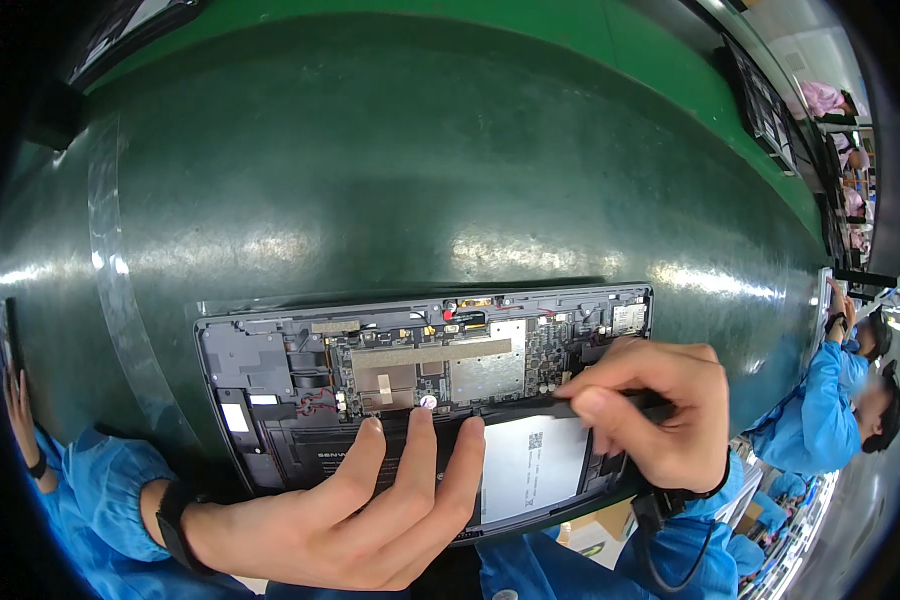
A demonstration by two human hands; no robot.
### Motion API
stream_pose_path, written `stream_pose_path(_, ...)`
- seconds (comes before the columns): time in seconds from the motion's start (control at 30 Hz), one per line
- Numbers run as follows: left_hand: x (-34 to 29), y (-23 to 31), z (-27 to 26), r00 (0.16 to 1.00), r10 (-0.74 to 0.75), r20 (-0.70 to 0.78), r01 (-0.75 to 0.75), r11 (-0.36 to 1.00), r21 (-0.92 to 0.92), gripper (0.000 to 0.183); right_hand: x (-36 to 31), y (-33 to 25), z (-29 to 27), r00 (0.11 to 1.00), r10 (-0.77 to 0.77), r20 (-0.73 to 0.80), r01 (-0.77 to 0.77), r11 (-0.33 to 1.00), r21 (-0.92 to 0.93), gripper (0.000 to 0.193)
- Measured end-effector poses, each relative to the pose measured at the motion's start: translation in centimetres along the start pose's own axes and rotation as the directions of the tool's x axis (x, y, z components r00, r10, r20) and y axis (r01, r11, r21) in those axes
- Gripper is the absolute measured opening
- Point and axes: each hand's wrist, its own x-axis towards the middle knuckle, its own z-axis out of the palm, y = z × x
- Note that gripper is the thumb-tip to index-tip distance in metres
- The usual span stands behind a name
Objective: Assembling internal components and applying tape to the battery of a tablet on an assembly line.
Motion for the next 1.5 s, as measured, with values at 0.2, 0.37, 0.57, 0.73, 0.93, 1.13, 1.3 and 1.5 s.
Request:
stream_pose_path(0.2,-0.6,-0.6,0.0,0.998,0.060,-0.027,-0.061,0.997,-0.046,0.041,-0.3,-0.1,-1.1,0.962,-0.272,-0.024,0.263,0.948,-0.181,0.026)
stream_pose_path(0.37,-2.1,-0.5,-0.1,0.995,0.085,-0.049,-0.085,0.996,0.002,0.041,-0.2,1.0,1.2,0.694,-0.714,0.095,0.649,0.562,-0.513,0.036)
stream_pose_path(0.57,-2.7,-0.6,0.3,0.987,0.101,-0.124,-0.098,0.995,0.024,0.040,-0.7,0.2,4.6,0.663,-0.698,0.270,0.675,0.402,-0.618,0.039)
stream_pose_path(0.73,-2.9,-0.3,0.6,0.989,0.067,-0.132,-0.067,0.998,0.008,0.038,-0.7,0.7,5.1,0.686,-0.657,0.313,0.630,0.320,-0.708,0.038)
stream_pose_path(0.93,-3.3,-0.4,0.1,0.991,0.071,-0.114,-0.072,0.997,-0.005,0.038,-0.9,0.3,5.5,0.628,-0.694,0.353,0.634,0.193,-0.749,0.034)
stream_pose_path(1.13,-3.4,-0.1,0.1,0.993,0.073,-0.096,-0.075,0.997,-0.020,0.040,-1.1,0.3,5.7,0.620,-0.693,0.368,0.632,0.163,-0.758,0.031)
stream_pose_path(1.3,-2.8,-2.0,1.5,0.992,0.073,-0.098,-0.075,0.997,-0.017,0.041,1.2,0.8,5.2,0.628,-0.690,0.359,0.625,0.173,-0.761,0.032)
stream_pose_path(1.5,-2.8,-1.9,1.7,0.993,0.068,-0.093,-0.070,0.997,-0.012,0.042,1.0,0.6,5.3,0.654,-0.655,0.379,0.613,0.165,-0.772,0.054)
